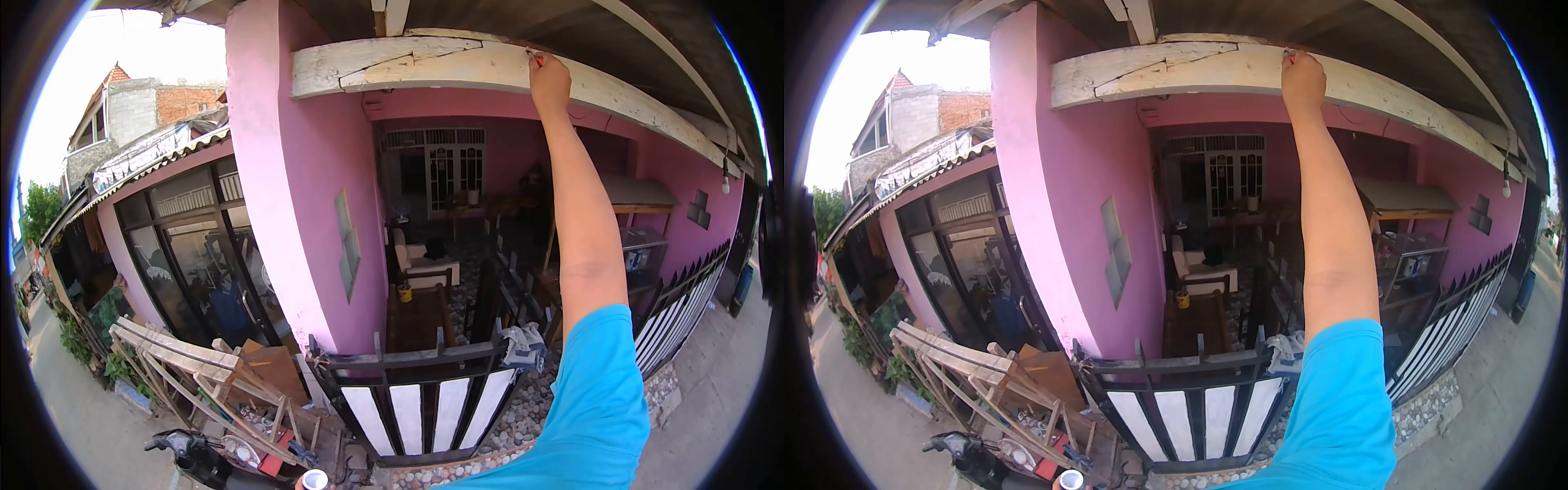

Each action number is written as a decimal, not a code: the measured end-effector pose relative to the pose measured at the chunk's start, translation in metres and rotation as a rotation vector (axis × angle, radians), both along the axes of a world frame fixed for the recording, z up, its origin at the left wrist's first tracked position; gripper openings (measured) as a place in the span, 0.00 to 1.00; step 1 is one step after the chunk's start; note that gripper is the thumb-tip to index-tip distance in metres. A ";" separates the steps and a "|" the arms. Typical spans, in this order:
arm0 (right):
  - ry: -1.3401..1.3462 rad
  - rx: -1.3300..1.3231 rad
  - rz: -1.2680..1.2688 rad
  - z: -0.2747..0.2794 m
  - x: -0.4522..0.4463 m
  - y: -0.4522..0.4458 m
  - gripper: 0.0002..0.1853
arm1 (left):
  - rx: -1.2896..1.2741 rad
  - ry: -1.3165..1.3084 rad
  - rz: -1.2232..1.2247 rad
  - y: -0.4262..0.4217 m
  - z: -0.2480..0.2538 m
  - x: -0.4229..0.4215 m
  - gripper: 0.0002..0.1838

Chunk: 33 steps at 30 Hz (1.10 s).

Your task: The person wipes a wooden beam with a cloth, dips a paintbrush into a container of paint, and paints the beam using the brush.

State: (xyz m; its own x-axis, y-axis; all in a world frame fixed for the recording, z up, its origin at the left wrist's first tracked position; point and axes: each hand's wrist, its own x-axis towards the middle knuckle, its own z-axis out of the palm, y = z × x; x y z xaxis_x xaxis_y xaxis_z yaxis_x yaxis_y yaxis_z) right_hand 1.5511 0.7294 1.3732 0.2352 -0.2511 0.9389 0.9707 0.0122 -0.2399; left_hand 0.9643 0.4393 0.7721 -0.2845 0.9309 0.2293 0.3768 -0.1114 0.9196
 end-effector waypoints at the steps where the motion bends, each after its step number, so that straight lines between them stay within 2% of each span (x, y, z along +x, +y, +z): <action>1: -0.031 -0.057 0.020 -0.001 -0.005 0.006 0.13 | -0.004 0.028 0.010 -0.001 0.006 0.003 0.30; 6: -0.142 -0.087 0.119 0.001 -0.042 0.015 0.14 | 0.010 -0.020 -0.006 -0.001 0.004 0.004 0.30; 8: -0.044 -0.114 0.661 0.007 -0.050 0.017 0.15 | 0.019 -0.073 -0.029 0.002 -0.010 0.002 0.30; 9: -0.042 -0.113 0.651 0.008 -0.049 0.018 0.15 | 0.012 -0.067 -0.033 0.004 -0.017 0.000 0.30; 11: 0.089 0.021 1.095 0.010 -0.046 0.019 0.16 | 0.009 -0.058 -0.044 0.007 -0.028 -0.002 0.30; 15: 0.179 0.032 0.991 0.008 -0.006 0.018 0.16 | -0.005 -0.024 -0.032 0.014 -0.033 0.001 0.31; 17: 0.300 -0.017 0.582 0.008 0.010 0.004 0.15 | 0.008 -0.018 -0.032 0.015 -0.032 0.004 0.31; 18: 0.298 -0.019 0.581 0.007 0.014 -0.003 0.15 | 0.022 0.025 -0.035 0.015 -0.026 0.004 0.31; 20: 0.193 0.097 0.046 0.006 0.020 -0.016 0.15 | 0.035 0.067 -0.036 0.015 -0.021 0.005 0.31; 24: 0.092 0.098 -0.009 0.008 0.019 -0.010 0.15 | 0.018 0.048 -0.016 0.013 -0.016 0.004 0.31; 26: 0.004 -0.039 -0.048 0.006 -0.004 0.002 0.14 | 0.003 0.060 -0.006 0.010 -0.011 0.005 0.30; 29: -0.070 -0.093 0.109 0.001 -0.057 0.022 0.14 | 0.036 0.012 -0.032 0.007 0.003 0.009 0.30; 31: -0.125 -0.075 0.262 -0.003 -0.092 0.032 0.14 | -0.009 -0.119 -0.052 0.006 0.011 0.013 0.30; 33: -0.141 -0.068 0.350 -0.004 -0.107 0.033 0.15 | -0.005 -0.070 -0.052 0.010 -0.007 0.005 0.30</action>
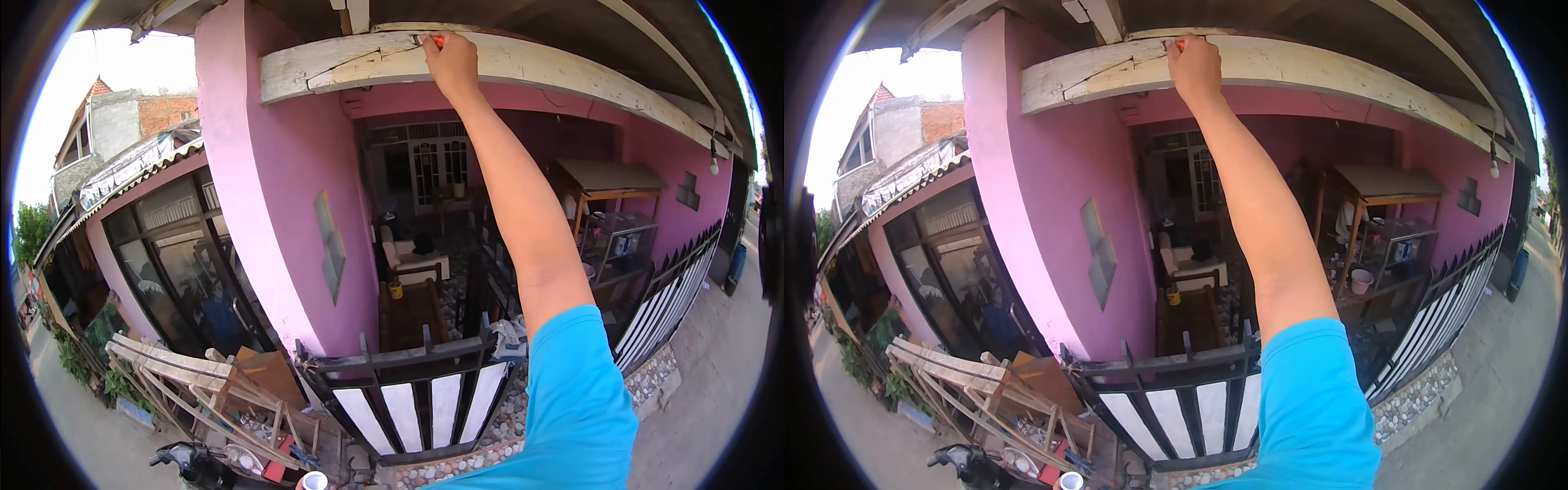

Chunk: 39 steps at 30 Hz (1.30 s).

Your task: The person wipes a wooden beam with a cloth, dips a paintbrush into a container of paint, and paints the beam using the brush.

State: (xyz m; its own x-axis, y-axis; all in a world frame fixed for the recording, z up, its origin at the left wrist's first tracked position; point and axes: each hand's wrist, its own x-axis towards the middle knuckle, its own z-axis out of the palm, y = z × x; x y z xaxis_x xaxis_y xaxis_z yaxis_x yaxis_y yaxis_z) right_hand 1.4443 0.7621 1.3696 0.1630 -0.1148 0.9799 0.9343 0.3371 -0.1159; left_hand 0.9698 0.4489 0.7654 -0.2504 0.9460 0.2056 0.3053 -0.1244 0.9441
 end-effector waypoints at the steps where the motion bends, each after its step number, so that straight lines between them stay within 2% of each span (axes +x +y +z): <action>1: 0.045 0.000 0.166 0.002 -0.001 0.004 0.15 | 0.002 0.043 0.005 0.001 -0.004 -0.002 0.30; 3: 0.146 -0.013 0.497 0.006 0.007 0.004 0.14 | 0.008 0.053 0.006 0.000 -0.007 -0.003 0.31; 4: 0.144 -0.014 0.497 0.007 0.019 0.003 0.14 | 0.013 0.060 0.007 0.000 -0.007 -0.003 0.31; 6: 0.313 0.010 0.548 0.009 0.049 -0.003 0.17 | 0.014 0.046 -0.002 0.002 -0.012 -0.004 0.31; 8: 0.375 -0.035 0.250 0.011 0.092 -0.011 0.17 | 0.013 0.035 -0.016 0.004 -0.018 -0.006 0.31; 10: 0.312 0.016 -0.125 0.009 0.127 -0.025 0.17 | 0.021 0.022 -0.004 0.005 -0.024 -0.007 0.31; 11: 0.312 0.015 -0.124 0.006 0.132 -0.035 0.17 | 0.020 0.022 -0.003 0.005 -0.020 -0.007 0.31; 13: 0.286 0.091 -0.387 -0.002 0.129 -0.054 0.17 | 0.013 0.037 -0.019 0.004 -0.009 -0.002 0.31; 17: 0.129 -0.001 -0.436 -0.014 0.105 -0.039 0.14 | 0.023 0.074 -0.007 0.007 -0.013 -0.004 0.30; 20: 0.032 -0.018 -0.319 -0.024 0.048 -0.014 0.13 | 0.041 0.125 0.005 0.006 -0.005 -0.003 0.30; 24: -0.004 0.010 0.097 -0.030 -0.013 0.005 0.14 | 0.036 0.067 -0.007 0.005 -0.006 -0.001 0.30; 26: 0.054 0.044 0.312 -0.025 -0.015 0.012 0.14 | 0.047 0.029 -0.012 0.005 -0.008 -0.002 0.30; 27: 0.055 0.044 0.310 -0.023 -0.010 0.008 0.14 | 0.040 0.049 -0.010 0.004 -0.006 -0.001 0.31; 29: 0.248 -0.026 0.546 -0.019 0.008 -0.008 0.13 | 0.032 0.065 -0.009 0.004 -0.007 -0.002 0.31; 32: 0.328 0.002 0.410 -0.014 0.072 -0.014 0.14 | 0.033 0.073 -0.021 0.006 -0.015 -0.005 0.31; 35: 0.294 0.021 -0.104 -0.010 0.132 -0.031 0.15 | 0.045 0.069 -0.020 0.011 -0.025 -0.006 0.31; 36: 0.295 0.021 -0.105 -0.010 0.136 -0.041 0.15 | 0.046 0.056 -0.028 0.013 -0.027 -0.006 0.30; 38: 0.274 0.038 -0.408 -0.009 0.138 -0.054 0.15 | 0.049 0.041 -0.034 0.014 -0.024 -0.006 0.30; 39: 0.227 0.043 -0.481 -0.007 0.136 -0.057 0.14 | 0.045 0.064 -0.027 0.013 -0.016 -0.003 0.30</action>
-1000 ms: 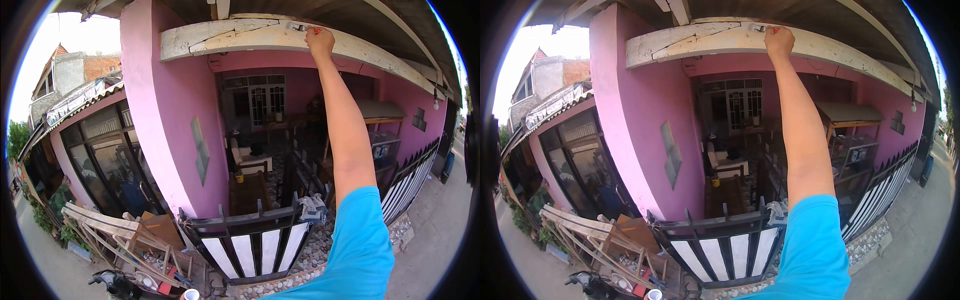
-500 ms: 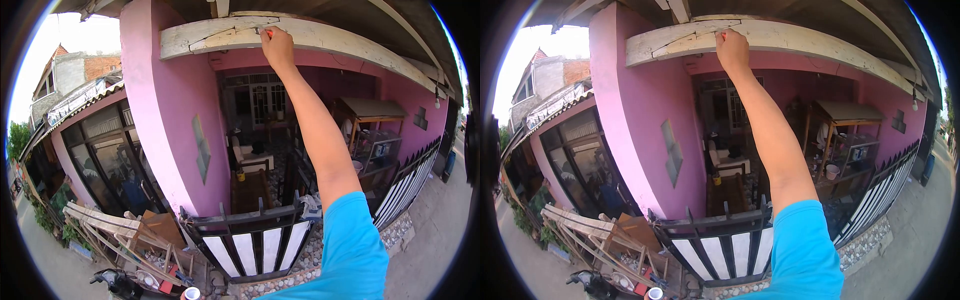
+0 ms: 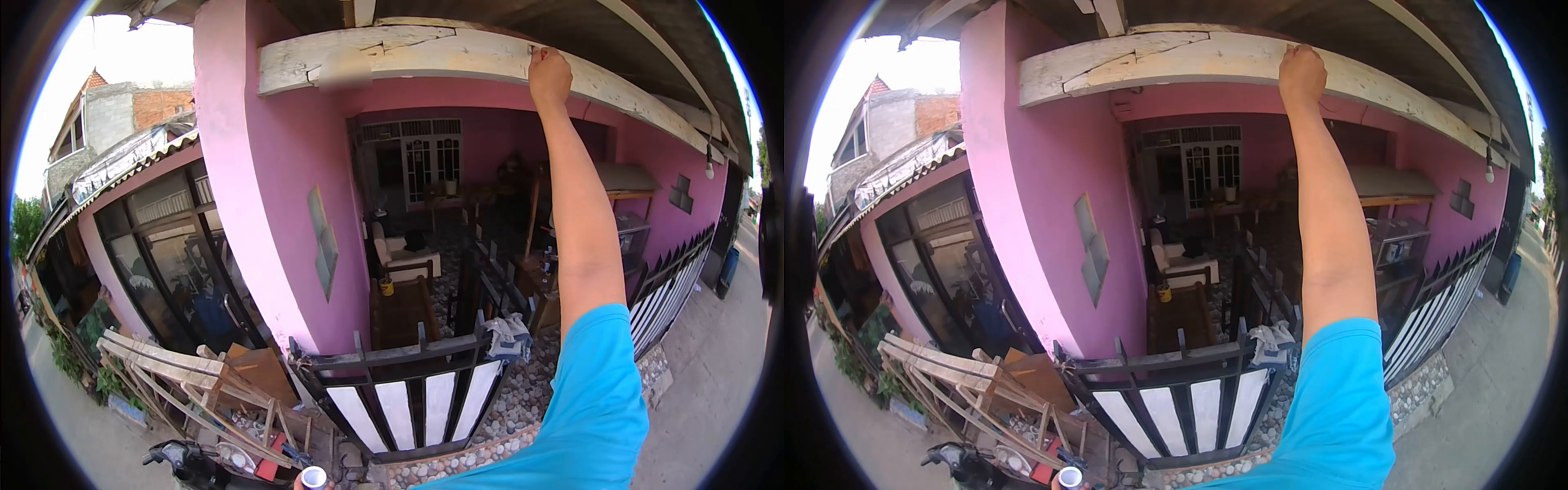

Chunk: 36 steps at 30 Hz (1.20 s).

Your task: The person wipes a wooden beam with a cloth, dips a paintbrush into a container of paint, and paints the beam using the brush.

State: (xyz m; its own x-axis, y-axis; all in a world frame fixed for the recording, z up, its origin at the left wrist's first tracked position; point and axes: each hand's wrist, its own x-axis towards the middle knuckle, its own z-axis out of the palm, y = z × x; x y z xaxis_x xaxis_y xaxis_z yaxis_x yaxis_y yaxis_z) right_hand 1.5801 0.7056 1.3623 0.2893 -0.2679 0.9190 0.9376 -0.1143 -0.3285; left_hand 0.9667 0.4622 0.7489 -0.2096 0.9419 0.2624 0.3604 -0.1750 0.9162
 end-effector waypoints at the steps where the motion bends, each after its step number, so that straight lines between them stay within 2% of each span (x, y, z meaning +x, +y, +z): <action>1: -0.004 0.000 0.003 0.000 -0.005 0.002 0.14 | -0.005 0.023 0.008 0.000 0.006 0.003 0.30; 5: -0.177 -0.145 -0.003 -0.009 -0.043 0.036 0.13 | 0.001 -0.002 0.000 -0.003 0.015 0.005 0.30; 7: -0.198 -0.148 0.127 -0.016 -0.086 0.048 0.14 | -0.004 0.032 0.018 -0.005 0.015 0.004 0.31; 9: -0.252 -0.072 0.407 -0.022 -0.120 0.052 0.15 | -0.005 0.034 0.012 -0.006 0.018 0.005 0.31; 10: -0.247 -0.072 0.403 -0.021 -0.127 0.056 0.15 | -0.006 0.033 0.004 -0.006 0.019 0.005 0.31; 12: -0.166 0.016 0.785 -0.020 -0.134 0.058 0.17 | -0.010 0.030 0.016 -0.005 0.015 0.006 0.31; 13: -0.165 0.016 0.785 -0.019 -0.130 0.055 0.17 | -0.017 0.018 0.035 -0.005 0.013 0.006 0.31; 15: 0.075 0.016 1.041 -0.018 -0.110 0.041 0.17 | -0.022 0.001 0.030 -0.004 0.011 0.007 0.31; 19: 0.112 -0.044 0.652 -0.018 -0.015 0.031 0.16 | -0.033 0.009 0.021 -0.004 0.012 0.013 0.31; 21: -0.023 -0.040 0.237 -0.020 0.011 0.011 0.16 | -0.035 -0.003 0.011 -0.003 0.005 0.011 0.31; 22: -0.022 -0.044 0.235 -0.020 0.013 0.001 0.16 | -0.032 -0.013 0.004 -0.003 0.004 0.010 0.31; 24: 0.004 -0.069 0.012 -0.021 0.015 -0.014 0.15 | -0.041 0.010 0.004 -0.003 0.010 0.011 0.31; 27: -0.078 -0.129 -0.064 -0.027 0.003 -0.007 0.14 | -0.030 0.034 0.006 -0.002 0.007 0.009 0.30; 29: -0.086 -0.173 -0.008 -0.033 -0.024 0.012 0.14 | -0.013 0.043 0.005 -0.003 0.009 0.009 0.30; 31: -0.201 -0.130 0.086 -0.040 -0.054 0.036 0.14 | -0.019 0.033 0.010 -0.005 0.020 0.014 0.30; 35: -0.283 -0.055 0.440 -0.049 -0.116 0.050 0.15 | -0.009 0.035 0.003 -0.005 0.012 0.012 0.30; 36: -0.279 -0.054 0.436 -0.048 -0.122 0.048 0.15 | -0.019 0.026 0.003 -0.005 0.009 0.012 0.30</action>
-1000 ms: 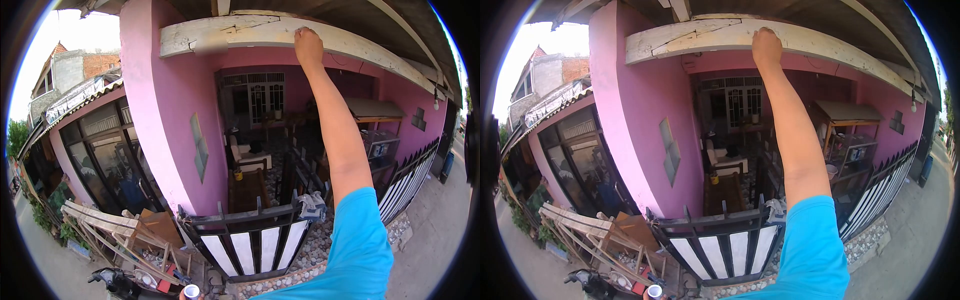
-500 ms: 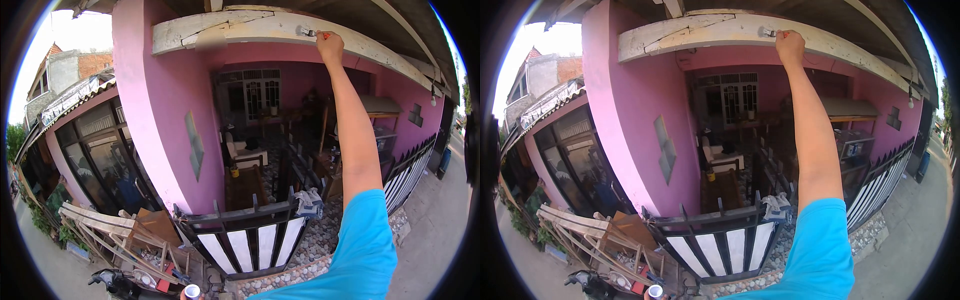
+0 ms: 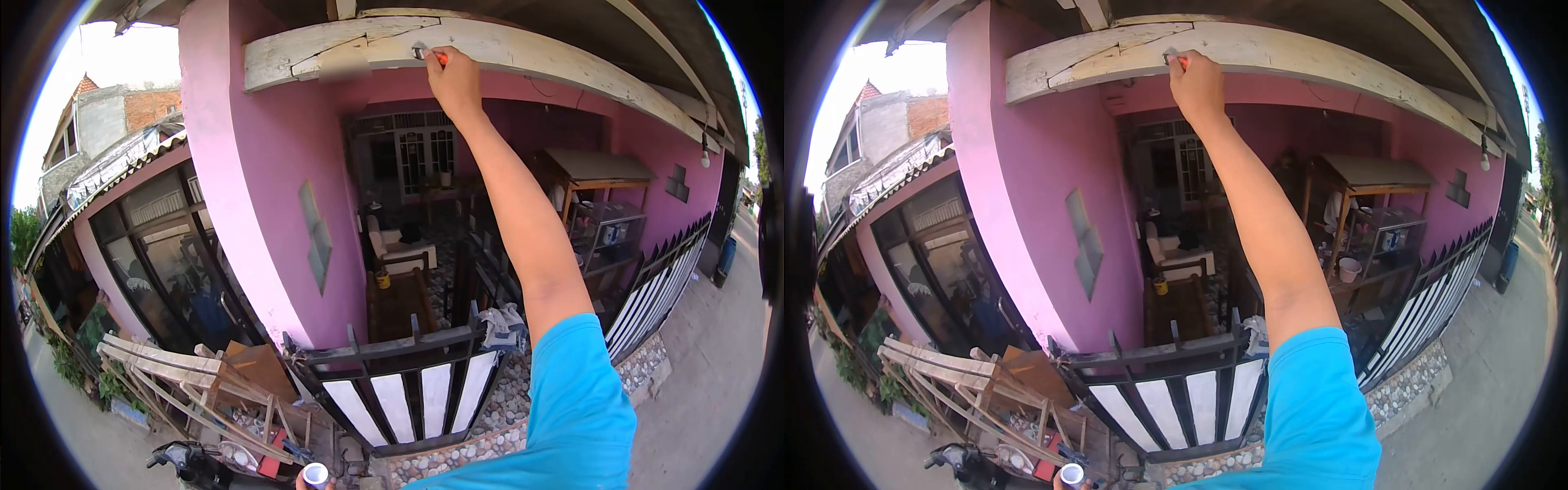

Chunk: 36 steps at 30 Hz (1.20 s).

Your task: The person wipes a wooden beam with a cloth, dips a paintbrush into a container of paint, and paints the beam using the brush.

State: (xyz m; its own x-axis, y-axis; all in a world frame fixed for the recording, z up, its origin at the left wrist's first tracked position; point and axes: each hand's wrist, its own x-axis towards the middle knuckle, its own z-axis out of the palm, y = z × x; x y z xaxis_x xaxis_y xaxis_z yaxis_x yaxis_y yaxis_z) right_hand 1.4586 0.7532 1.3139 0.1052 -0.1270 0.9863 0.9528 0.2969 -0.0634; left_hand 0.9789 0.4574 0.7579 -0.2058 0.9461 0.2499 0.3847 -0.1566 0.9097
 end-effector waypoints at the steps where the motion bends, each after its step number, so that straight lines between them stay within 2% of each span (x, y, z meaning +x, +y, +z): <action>1: 0.084 -0.044 0.239 0.001 -0.005 -0.004 0.15 | -0.009 -0.010 0.002 0.000 -0.002 0.000 0.30; 2: 0.167 -0.088 0.479 0.002 -0.009 -0.008 0.15 | -0.008 -0.008 0.000 0.001 -0.003 -0.001 0.30; 3: 0.169 -0.088 0.477 0.003 -0.002 -0.009 0.15 | -0.011 -0.002 -0.002 0.001 -0.003 -0.001 0.30; 5: 0.317 -0.053 0.667 0.009 0.031 -0.010 0.14 | -0.016 0.003 -0.004 0.002 -0.008 -0.002 0.30; 9: 0.445 -0.079 0.380 0.007 0.127 -0.021 0.14 | -0.008 -0.015 -0.015 0.006 -0.011 -0.003 0.31; 11: 0.333 0.002 -0.066 0.007 0.160 -0.037 0.15 | -0.015 -0.003 -0.017 0.006 -0.009 -0.003 0.31; 12: 0.333 0.000 -0.067 0.007 0.159 -0.046 0.15 | -0.011 0.004 -0.010 0.007 -0.010 -0.004 0.31; 14: 0.315 0.033 -0.360 0.007 0.150 -0.069 0.15 | -0.008 0.011 -0.002 0.009 -0.012 -0.007 0.31; 18: 0.223 -0.002 -0.491 0.005 0.127 -0.052 0.14 | -0.011 0.007 -0.013 0.008 -0.001 -0.006 0.32; 23: 0.077 -0.050 -0.291 -0.012 0.030 -0.010 0.13 | 0.023 -0.029 0.032 0.001 0.004 -0.005 0.31; 25: 0.029 0.000 -0.165 -0.015 -0.005 0.002 0.13 | 0.033 0.051 0.053 -0.002 0.004 -0.007 0.30; 27: -0.011 0.003 -0.064 -0.015 -0.031 0.012 0.13 | -0.016 -0.058 0.036 -0.008 0.017 -0.003 0.30; 28: -0.008 -0.020 -0.053 -0.016 -0.039 0.009 0.13 | 0.016 -0.007 0.035 -0.006 0.004 -0.009 0.31; 30: -0.010 -0.039 0.232 -0.012 -0.055 0.008 0.13 | 0.029 -0.131 0.040 0.001 -0.025 -0.015 0.32; 31: 0.002 -0.028 0.250 -0.006 -0.058 0.006 0.15 | 0.081 -0.233 0.041 0.002 -0.029 -0.011 0.32; 32: 0.174 -0.112 0.448 0.002 -0.057 0.001 0.11 | 0.045 -0.206 0.059 -0.005 -0.030 -0.012 0.33; 33: 0.141 0.033 0.409 0.006 -0.041 0.017 0.12 | 0.006 -0.178 0.075 -0.007 -0.017 -0.009 0.34; 35: 0.168 -0.026 0.405 0.016 0.009 0.041 0.11 | -0.055 -0.217 0.044 -0.008 -0.017 -0.011 0.36; 36: 0.252 -0.049 0.491 0.015 0.030 0.047 0.11 | -0.041 -0.248 0.048 -0.007 -0.018 -0.010 0.35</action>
State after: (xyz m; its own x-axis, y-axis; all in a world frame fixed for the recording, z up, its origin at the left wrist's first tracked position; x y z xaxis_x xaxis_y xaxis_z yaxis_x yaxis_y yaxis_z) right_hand 1.4886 0.8001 1.3293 0.3737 0.0413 0.9266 0.6568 0.6936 -0.2958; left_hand 0.9686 0.4507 0.7397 -0.3007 0.9422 0.1479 0.1547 -0.1048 0.9824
